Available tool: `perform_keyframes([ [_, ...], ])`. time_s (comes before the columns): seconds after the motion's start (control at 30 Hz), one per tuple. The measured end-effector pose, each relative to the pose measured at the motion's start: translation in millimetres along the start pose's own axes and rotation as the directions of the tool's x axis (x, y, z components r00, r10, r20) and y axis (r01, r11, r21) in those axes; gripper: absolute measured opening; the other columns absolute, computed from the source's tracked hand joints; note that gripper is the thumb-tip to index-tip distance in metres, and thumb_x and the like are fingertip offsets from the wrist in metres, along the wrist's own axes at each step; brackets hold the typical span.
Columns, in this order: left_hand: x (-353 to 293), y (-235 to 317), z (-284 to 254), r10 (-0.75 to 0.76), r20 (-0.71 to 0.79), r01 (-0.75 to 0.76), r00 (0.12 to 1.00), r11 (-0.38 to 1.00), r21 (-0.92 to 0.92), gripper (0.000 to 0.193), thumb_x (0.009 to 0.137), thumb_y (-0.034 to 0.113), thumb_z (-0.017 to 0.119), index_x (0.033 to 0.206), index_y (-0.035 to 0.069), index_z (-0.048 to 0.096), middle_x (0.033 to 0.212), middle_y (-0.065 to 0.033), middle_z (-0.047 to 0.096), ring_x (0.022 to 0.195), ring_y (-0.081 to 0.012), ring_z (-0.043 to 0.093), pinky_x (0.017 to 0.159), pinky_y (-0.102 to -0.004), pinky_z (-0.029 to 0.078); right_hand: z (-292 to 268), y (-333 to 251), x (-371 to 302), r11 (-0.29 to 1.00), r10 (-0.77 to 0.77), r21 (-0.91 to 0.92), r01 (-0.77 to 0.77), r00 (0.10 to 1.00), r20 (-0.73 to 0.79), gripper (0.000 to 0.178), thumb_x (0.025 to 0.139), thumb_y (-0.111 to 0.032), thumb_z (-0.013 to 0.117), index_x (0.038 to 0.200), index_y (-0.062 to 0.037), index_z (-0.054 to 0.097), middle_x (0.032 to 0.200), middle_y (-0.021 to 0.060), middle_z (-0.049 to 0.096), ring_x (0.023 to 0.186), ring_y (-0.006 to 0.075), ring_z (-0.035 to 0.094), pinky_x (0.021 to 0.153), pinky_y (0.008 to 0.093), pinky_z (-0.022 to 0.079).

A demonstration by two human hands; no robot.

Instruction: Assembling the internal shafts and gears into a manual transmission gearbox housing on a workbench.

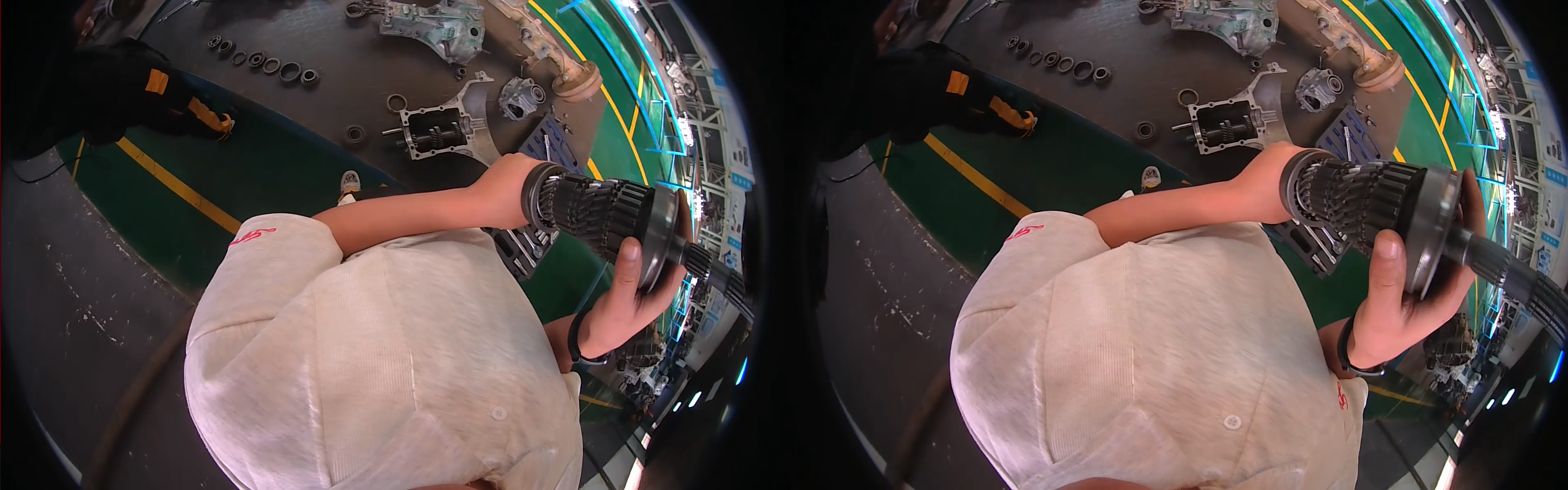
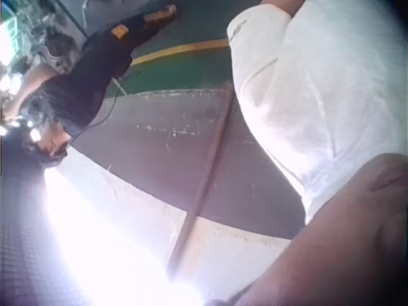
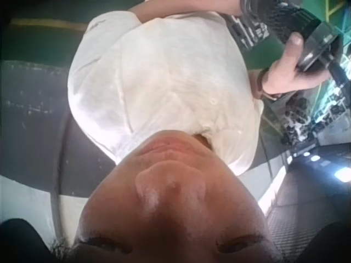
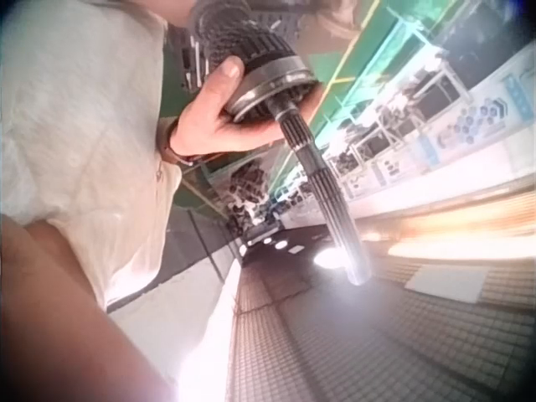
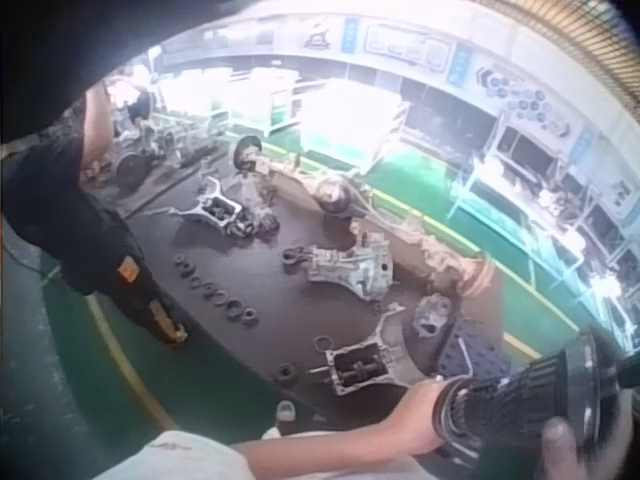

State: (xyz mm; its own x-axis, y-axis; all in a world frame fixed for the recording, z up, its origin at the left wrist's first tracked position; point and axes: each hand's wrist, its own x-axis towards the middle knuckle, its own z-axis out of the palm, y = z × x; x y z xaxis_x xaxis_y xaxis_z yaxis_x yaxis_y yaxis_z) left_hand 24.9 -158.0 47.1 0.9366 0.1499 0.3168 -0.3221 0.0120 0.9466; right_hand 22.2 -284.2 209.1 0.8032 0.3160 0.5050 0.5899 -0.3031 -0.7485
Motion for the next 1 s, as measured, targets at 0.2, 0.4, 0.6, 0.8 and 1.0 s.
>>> perform_keyframes([
  [0.2,-1.5,1.8,2.5,0.017,0.010,-0.016,1.000,0.998,-0.068,0.027,0.072,0.017,0.080,0.095,0.010,0.069,0.088,-0.0143,0.073,0.086,-0.0383,0.069,0.074,-0.0424,0.054,-9.4,4.4,10.0,0.991,-0.103,0.105,0.084,0.975,0.195,0.092,0.084,-0.038,0.076,0.150,0.0121,0.035,0.153,0.0289,0.039,0.139,0.0364,0.045,0.115,0.0457,0.037],
  [0.4,-8.1,0.7,-1.9,-0.022,-0.013,0.021,1.000,0.997,-0.072,0.025,0.071,0.018,0.081,0.091,0.008,0.070,0.084,-0.0175,0.071,0.085,-0.0398,0.069,0.073,-0.0430,0.054,-20.7,10.8,19.5,0.953,-0.197,0.281,0.114,0.937,0.289,0.081,0.085,-0.035,0.067,0.152,0.0016,0.040,0.158,0.0370,0.025,0.147,0.0481,0.031,0.119,0.0528,0.032],
  [0.6,-10.8,4.5,-5.4,-0.067,0.081,0.081,0.994,0.981,-0.178,0.030,0.073,0.011,0.081,0.099,0.001,0.071,0.090,-0.0165,0.074,0.081,-0.0168,0.068,0.079,-0.0357,0.053,-40.0,9.2,26.0,0.978,-0.108,0.205,0.048,0.949,0.295,0.114,0.062,-0.028,0.095,0.153,0.0044,0.035,0.153,0.0361,0.036,0.142,0.0463,0.041,0.117,0.0522,0.034],
  [0.8,-10.8,13.2,-12.2,-0.023,0.105,0.035,0.994,0.993,-0.117,0.026,0.074,0.016,0.079,0.097,0.005,0.070,0.090,-0.0188,0.072,0.087,-0.0408,0.068,0.076,-0.0414,0.053,-49.7,11.1,43.5,0.944,-0.275,0.293,0.152,0.853,0.444,0.124,0.052,-0.021,0.096,0.150,0.0144,0.029,0.143,0.0399,0.044,0.133,0.0442,0.051,0.113,0.0463,0.040],
  [1.0,-14.4,16.2,-9.4,-0.010,0.140,0.032,0.990,0.987,-0.155,0.028,0.074,0.013,0.080,0.097,0.003,0.069,0.088,-0.0149,0.073,0.079,-0.0295,0.069,0.076,-0.0366,0.053,-38.1,7.5,48.9,0.935,-0.353,0.192,0.297,0.821,0.449,0.116,0.053,-0.048,0.092,0.141,0.0117,0.046,0.127,0.0267,0.053,0.113,0.0362,0.062,0.101,0.0452,0.049],
])
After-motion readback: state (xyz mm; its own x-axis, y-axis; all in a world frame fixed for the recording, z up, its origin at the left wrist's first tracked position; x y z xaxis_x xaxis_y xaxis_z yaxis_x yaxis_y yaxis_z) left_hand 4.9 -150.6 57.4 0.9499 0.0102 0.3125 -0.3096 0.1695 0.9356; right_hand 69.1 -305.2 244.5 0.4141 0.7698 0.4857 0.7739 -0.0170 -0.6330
